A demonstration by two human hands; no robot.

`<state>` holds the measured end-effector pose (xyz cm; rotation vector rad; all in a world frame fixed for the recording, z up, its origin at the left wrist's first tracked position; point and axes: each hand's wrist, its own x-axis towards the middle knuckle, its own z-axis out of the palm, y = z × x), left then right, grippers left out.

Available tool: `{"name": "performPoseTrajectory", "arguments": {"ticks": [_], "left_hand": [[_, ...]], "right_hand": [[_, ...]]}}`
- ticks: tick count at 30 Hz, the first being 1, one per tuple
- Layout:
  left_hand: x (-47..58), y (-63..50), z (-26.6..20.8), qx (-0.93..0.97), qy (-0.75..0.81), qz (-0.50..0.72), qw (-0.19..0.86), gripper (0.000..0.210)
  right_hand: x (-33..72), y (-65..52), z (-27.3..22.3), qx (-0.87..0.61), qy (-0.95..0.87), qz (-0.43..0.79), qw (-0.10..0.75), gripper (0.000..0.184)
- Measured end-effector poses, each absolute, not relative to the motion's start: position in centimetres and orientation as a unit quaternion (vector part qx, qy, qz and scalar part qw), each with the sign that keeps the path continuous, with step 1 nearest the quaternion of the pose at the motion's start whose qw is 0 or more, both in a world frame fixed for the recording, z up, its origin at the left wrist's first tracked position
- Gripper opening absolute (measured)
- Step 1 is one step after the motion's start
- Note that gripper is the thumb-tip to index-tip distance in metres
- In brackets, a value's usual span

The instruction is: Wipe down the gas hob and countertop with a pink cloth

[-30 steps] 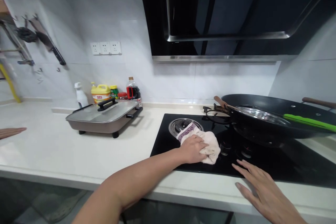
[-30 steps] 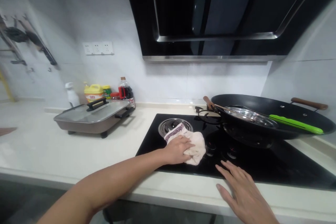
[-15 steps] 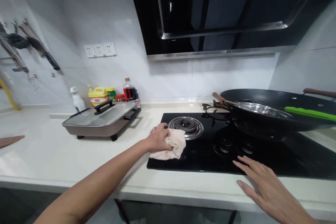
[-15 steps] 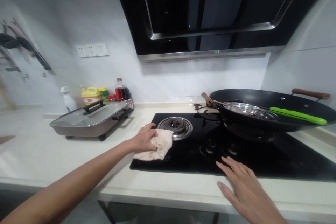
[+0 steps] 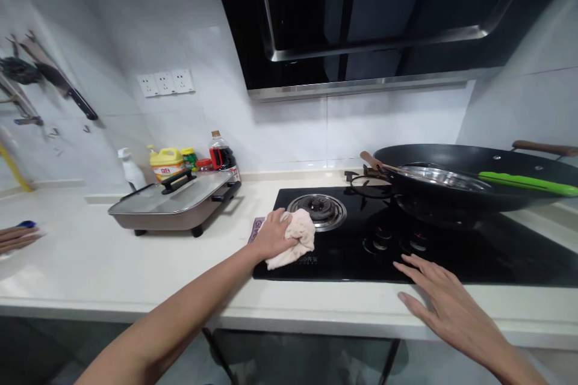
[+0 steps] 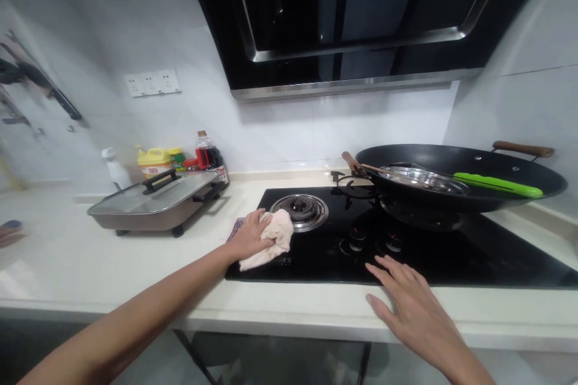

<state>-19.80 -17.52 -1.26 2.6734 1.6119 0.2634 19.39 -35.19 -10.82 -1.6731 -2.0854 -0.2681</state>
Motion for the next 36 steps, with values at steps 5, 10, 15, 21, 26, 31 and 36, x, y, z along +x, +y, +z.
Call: {"name": "performPoseTrajectory", "arguments": {"ticks": [5,10,15,21,26,31,36], "left_hand": [[-17.7,-23.4,-1.5,0.886,0.454,0.087,0.033,0.083],[-14.4,-25.7,-1.8,0.921,0.381,0.062,0.050,0.072],[-11.5,-23.7,-1.5,0.918,0.385,0.025,0.092,0.063],[-7.3,-20.9,-1.7,0.915,0.391,0.037,0.093,0.063],[-2.9,-17.5,-2.2,0.917,0.393,0.047,0.052,0.061],[1.4,-12.9,-2.3,0.915,0.397,0.057,0.042,0.059],[6.0,-8.9,-2.1,0.910,0.404,0.063,0.065,0.066]], "right_hand": [[19.1,-35.1,-10.4,-0.607,-0.755,-0.096,0.231,0.060],[18.5,-35.4,-9.7,-0.608,-0.753,-0.084,0.238,0.057],[20.1,-36.3,-8.4,-0.586,-0.743,-0.036,0.322,0.042],[29.1,-36.1,-8.2,-0.584,-0.649,-0.249,0.420,0.035],[34.4,-34.8,-11.5,-0.659,-0.608,-0.270,0.351,0.049],[33.9,-34.7,-12.2,-0.687,-0.612,-0.225,0.321,0.048],[33.3,-34.9,-11.0,-0.700,-0.605,-0.200,0.323,0.042]]}}
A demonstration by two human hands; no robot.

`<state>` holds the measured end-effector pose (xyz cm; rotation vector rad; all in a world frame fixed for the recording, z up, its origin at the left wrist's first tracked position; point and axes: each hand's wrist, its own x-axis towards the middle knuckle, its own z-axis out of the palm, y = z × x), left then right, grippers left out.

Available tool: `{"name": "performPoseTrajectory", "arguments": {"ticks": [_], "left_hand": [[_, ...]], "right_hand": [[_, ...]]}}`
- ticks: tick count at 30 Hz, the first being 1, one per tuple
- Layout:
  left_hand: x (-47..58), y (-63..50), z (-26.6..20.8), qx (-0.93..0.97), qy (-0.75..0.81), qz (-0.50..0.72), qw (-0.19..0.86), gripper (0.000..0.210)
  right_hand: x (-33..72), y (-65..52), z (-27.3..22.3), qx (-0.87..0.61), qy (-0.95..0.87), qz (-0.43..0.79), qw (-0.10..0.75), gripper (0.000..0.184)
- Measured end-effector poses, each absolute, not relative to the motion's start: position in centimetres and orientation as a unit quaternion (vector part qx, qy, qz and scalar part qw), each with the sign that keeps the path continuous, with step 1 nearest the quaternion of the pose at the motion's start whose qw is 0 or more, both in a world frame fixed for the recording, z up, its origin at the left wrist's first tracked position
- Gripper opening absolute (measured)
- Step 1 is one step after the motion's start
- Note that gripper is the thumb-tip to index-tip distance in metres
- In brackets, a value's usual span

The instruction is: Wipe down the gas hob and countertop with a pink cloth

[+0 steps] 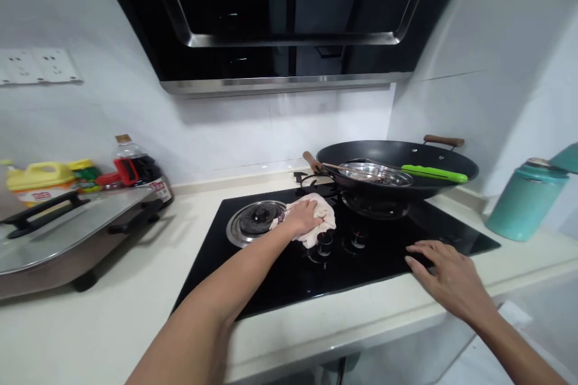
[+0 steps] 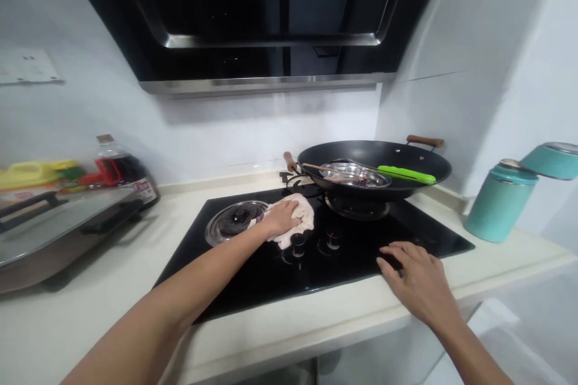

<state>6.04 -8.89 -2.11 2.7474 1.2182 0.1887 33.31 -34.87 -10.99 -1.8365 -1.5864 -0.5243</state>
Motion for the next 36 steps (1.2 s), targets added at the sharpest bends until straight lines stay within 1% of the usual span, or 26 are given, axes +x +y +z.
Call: {"name": "performPoseTrajectory", "arguments": {"ticks": [3,5,10,17,28,36], "left_hand": [[8.7,-7.9,-2.2,0.905,0.411,0.081,0.075,0.076],[10.2,-7.9,-2.4,0.907,0.403,0.096,0.076,0.077],[11.8,-8.7,-2.7,0.939,0.316,0.103,0.087,0.059],[9.4,-9.3,-2.6,0.958,0.252,0.083,0.104,0.049],[4.3,-11.9,-3.0,0.937,0.332,0.075,0.078,0.048],[0.8,-16.6,-2.9,0.911,0.404,0.068,0.040,0.050]], "right_hand": [[33.2,-34.9,-10.6,-0.707,-0.599,-0.199,0.319,0.039],[33.0,-35.0,-10.5,-0.713,-0.595,-0.198,0.314,0.038],[32.7,-35.1,-10.2,-0.722,-0.586,-0.191,0.314,0.038],[33.2,-35.2,-10.4,-0.713,-0.594,-0.194,0.318,0.036],[33.6,-35.5,-10.5,-0.718,-0.593,-0.190,0.309,0.039],[33.5,-35.6,-10.4,-0.728,-0.589,-0.175,0.305,0.038]]}}
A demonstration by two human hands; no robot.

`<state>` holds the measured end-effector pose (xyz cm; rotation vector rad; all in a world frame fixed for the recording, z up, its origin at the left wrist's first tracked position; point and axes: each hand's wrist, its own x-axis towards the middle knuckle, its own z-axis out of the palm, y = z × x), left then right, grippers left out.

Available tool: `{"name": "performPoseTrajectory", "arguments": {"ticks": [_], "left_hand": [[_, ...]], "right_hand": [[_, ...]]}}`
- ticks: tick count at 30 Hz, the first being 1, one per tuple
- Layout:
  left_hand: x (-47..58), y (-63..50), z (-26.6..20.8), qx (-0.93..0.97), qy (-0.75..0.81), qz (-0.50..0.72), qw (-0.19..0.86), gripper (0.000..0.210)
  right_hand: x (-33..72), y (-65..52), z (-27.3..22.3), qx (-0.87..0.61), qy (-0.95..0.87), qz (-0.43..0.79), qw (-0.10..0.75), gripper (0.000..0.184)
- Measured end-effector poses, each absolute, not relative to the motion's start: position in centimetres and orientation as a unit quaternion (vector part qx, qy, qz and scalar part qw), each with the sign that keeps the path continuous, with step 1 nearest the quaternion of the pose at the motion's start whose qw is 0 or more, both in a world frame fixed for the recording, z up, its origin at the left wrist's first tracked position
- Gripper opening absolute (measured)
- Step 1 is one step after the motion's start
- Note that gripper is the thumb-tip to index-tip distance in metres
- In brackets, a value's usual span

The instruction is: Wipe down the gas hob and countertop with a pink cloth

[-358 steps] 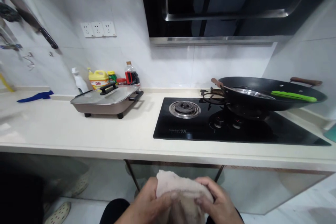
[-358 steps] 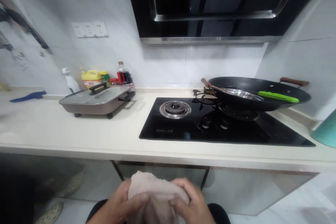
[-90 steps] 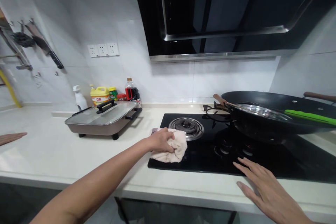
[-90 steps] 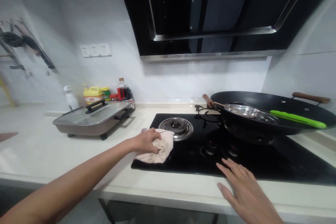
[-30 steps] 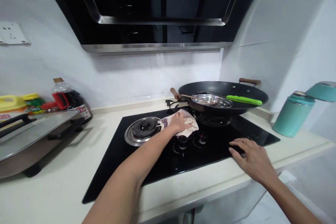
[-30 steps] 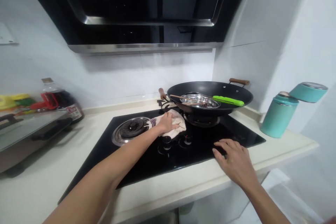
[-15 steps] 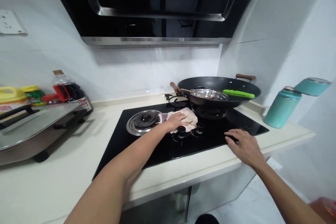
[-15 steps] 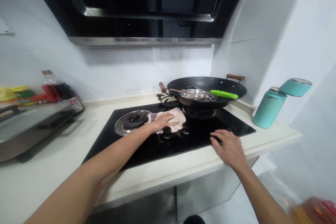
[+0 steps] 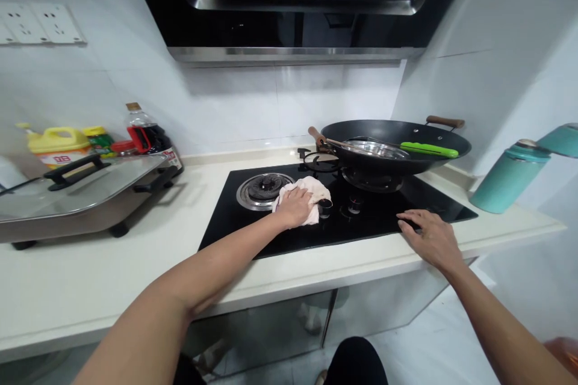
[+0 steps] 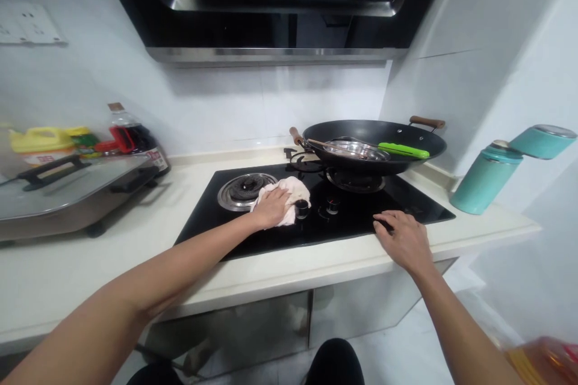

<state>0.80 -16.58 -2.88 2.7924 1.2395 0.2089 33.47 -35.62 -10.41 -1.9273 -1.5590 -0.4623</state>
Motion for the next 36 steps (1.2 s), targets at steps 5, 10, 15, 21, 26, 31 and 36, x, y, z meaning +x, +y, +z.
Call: {"name": "performPoseTrajectory", "arguments": {"ticks": [5,10,15,21,26,31,36], "left_hand": [[-0.7,-20.1,-2.9,0.898,0.434,0.067,0.017,0.050],[-2.1,-23.9,-2.7,0.888,0.457,0.048,0.007,0.057],[-2.5,-28.0,-2.5,0.891,0.450,0.030,0.053,0.064],[-2.6,-30.9,-2.6,0.905,0.406,0.046,0.116,0.071],[-4.8,-31.2,-1.9,0.917,0.345,0.097,0.173,0.074],[-12.3,-30.4,-1.3,0.929,0.282,0.192,0.145,0.038],[-21.9,-27.8,-2.4,0.871,0.433,0.227,-0.054,0.047]], "right_hand": [[33.4,-35.7,-10.5,-0.731,-0.583,-0.168,0.313,0.040],[33.3,-35.5,-10.7,-0.735,-0.583,-0.165,0.305,0.041],[33.7,-35.5,-11.0,-0.740,-0.578,-0.157,0.306,0.041],[29.5,-35.2,-8.2,-0.698,-0.562,-0.140,0.420,0.045],[15.8,-33.7,-3.6,-0.538,-0.717,-0.030,0.442,0.044],[6.8,-32.2,-3.2,-0.544,-0.801,0.064,0.240,0.053],[7.2,-32.7,-3.9,-0.569,-0.797,0.058,0.193,0.054]]}}
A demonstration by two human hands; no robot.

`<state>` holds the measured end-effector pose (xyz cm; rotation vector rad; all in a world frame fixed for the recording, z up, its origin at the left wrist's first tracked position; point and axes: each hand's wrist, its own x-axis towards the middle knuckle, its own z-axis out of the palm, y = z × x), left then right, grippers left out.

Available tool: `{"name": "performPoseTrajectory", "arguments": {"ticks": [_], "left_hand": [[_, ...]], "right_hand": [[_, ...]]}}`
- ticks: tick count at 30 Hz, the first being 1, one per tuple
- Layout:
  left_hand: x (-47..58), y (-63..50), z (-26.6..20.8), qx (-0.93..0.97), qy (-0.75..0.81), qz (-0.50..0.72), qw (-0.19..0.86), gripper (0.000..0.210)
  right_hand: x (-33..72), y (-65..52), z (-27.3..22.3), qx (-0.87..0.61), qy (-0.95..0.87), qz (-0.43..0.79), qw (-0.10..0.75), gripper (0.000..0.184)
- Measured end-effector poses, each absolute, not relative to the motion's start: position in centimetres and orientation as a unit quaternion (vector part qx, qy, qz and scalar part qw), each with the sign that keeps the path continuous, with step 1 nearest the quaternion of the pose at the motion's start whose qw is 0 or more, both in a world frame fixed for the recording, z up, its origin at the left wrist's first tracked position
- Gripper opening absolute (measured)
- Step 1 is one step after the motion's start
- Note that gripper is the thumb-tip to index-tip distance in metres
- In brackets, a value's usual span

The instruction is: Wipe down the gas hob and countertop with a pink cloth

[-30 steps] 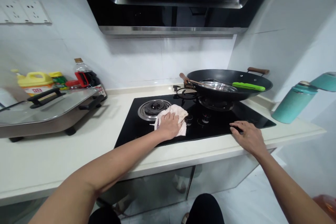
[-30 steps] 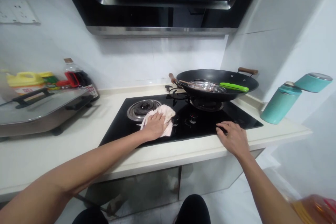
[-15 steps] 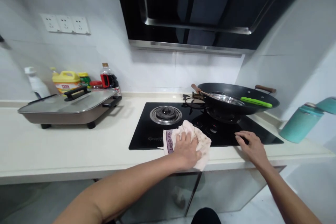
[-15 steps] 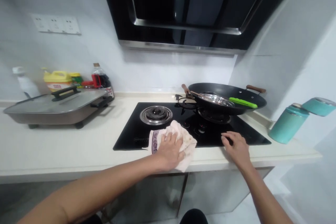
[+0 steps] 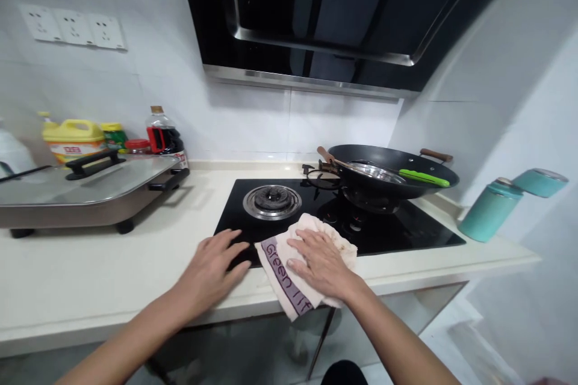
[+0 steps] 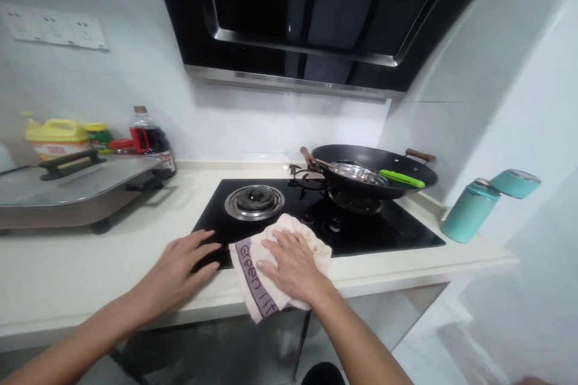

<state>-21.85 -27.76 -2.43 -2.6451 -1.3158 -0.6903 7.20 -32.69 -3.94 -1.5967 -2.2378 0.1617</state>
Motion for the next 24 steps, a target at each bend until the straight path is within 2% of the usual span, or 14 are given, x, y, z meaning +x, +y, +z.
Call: {"name": "performPoseTrajectory", "arguments": {"ticks": [3,9,12,15,18,21,24], "left_hand": [[-26.1,-26.7,-4.1,-0.846,-0.477,-0.215,0.099,0.050],[-29.2,-26.1,-7.4,-0.835,-0.502,-0.213,0.074,0.049],[-29.1,-25.9,-7.8,-0.835,-0.500,-0.213,0.085,0.052],[-29.0,-25.8,-7.8,-0.834,-0.499,-0.219,0.084,0.051],[-29.0,-25.7,-7.8,-0.830,-0.504,-0.225,0.084,0.051],[-29.2,-25.6,-7.9,-0.830,-0.504,-0.225,0.086,0.051],[-29.3,-25.4,-8.1,-0.829,-0.503,-0.228,0.083,0.050]], "right_hand": [[9.6,-33.9,-4.1,-0.558,-0.798,0.079,0.214,0.046],[17.3,-36.3,-5.4,-0.557,-0.767,0.124,0.295,0.029],[21.9,-36.8,-6.8,-0.601,-0.721,0.073,0.336,0.029],[27.0,-36.1,-8.4,-0.661,-0.652,-0.048,0.369,0.030],[32.2,-34.6,-9.4,-0.713,-0.602,-0.148,0.328,0.034],[36.4,-32.6,-9.2,-0.769,-0.568,-0.157,0.249,0.040],[39.3,-30.8,-8.2,-0.823,-0.505,-0.154,0.212,0.045]]}}
